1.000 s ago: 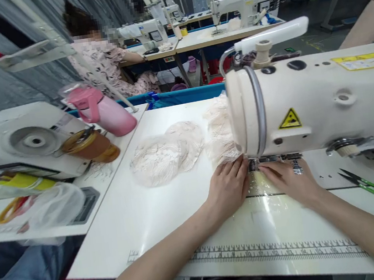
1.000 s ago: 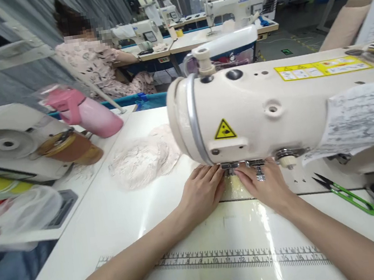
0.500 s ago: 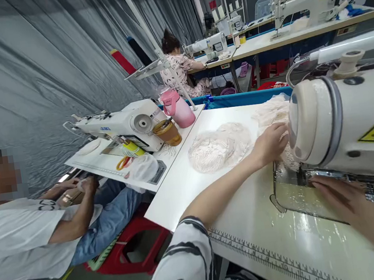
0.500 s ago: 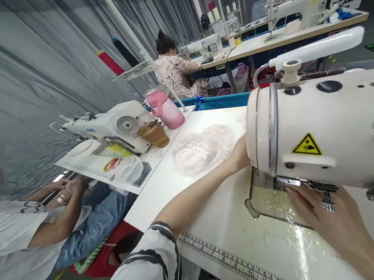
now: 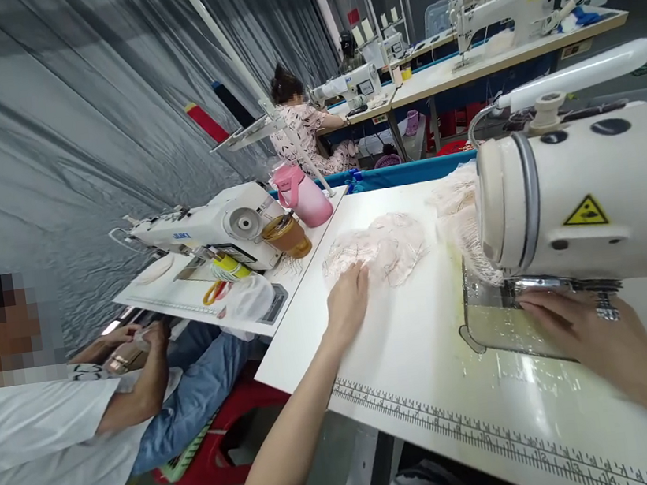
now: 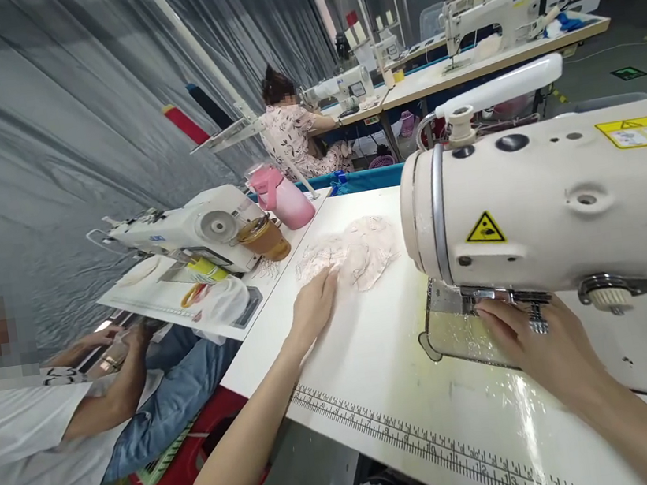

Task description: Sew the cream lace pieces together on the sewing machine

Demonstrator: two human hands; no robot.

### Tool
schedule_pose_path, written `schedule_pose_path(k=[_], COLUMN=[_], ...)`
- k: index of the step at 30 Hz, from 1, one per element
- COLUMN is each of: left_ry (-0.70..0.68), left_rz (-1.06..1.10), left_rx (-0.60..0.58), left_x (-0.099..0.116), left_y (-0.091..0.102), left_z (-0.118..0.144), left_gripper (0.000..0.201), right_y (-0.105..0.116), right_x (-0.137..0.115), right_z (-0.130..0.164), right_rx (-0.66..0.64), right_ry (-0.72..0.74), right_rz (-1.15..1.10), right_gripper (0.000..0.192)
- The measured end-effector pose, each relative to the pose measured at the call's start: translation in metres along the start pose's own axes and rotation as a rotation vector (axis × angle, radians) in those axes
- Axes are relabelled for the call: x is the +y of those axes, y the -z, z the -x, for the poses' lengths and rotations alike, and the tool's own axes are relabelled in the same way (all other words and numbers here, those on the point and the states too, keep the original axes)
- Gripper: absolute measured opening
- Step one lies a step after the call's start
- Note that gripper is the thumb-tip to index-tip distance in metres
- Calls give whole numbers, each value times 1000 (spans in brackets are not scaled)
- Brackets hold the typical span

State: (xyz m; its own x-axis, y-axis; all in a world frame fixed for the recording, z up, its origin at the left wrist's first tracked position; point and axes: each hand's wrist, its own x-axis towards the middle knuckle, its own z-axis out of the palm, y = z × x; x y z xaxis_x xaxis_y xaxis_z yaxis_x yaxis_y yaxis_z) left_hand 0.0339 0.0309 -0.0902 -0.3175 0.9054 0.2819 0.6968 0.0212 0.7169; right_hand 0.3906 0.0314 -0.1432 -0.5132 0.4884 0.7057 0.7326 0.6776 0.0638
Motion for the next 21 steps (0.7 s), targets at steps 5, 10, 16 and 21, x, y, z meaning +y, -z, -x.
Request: schedule_pose_path(k=[5,10,16,21], left_ry=[65,-171,-762,-867], left_rz=[349,388,50,-251], left_rx=[210,-187,-892,-592], left_x=[4,38,98,107], left_y=[18,9,-39,-63], left_z=[-15,12,60,71], left_gripper=[57,53,23,28], right_y=[6,4,10,24], right_x=[-4,-6,-8,-12], right_z=[-8,-5,-5,-15], right_rx=[19,-27,-117,-215], right_ry=[-87,-200,-286,-144], right_rz=[-63,-103,-83,-138], right_gripper=[16,19,27,37])
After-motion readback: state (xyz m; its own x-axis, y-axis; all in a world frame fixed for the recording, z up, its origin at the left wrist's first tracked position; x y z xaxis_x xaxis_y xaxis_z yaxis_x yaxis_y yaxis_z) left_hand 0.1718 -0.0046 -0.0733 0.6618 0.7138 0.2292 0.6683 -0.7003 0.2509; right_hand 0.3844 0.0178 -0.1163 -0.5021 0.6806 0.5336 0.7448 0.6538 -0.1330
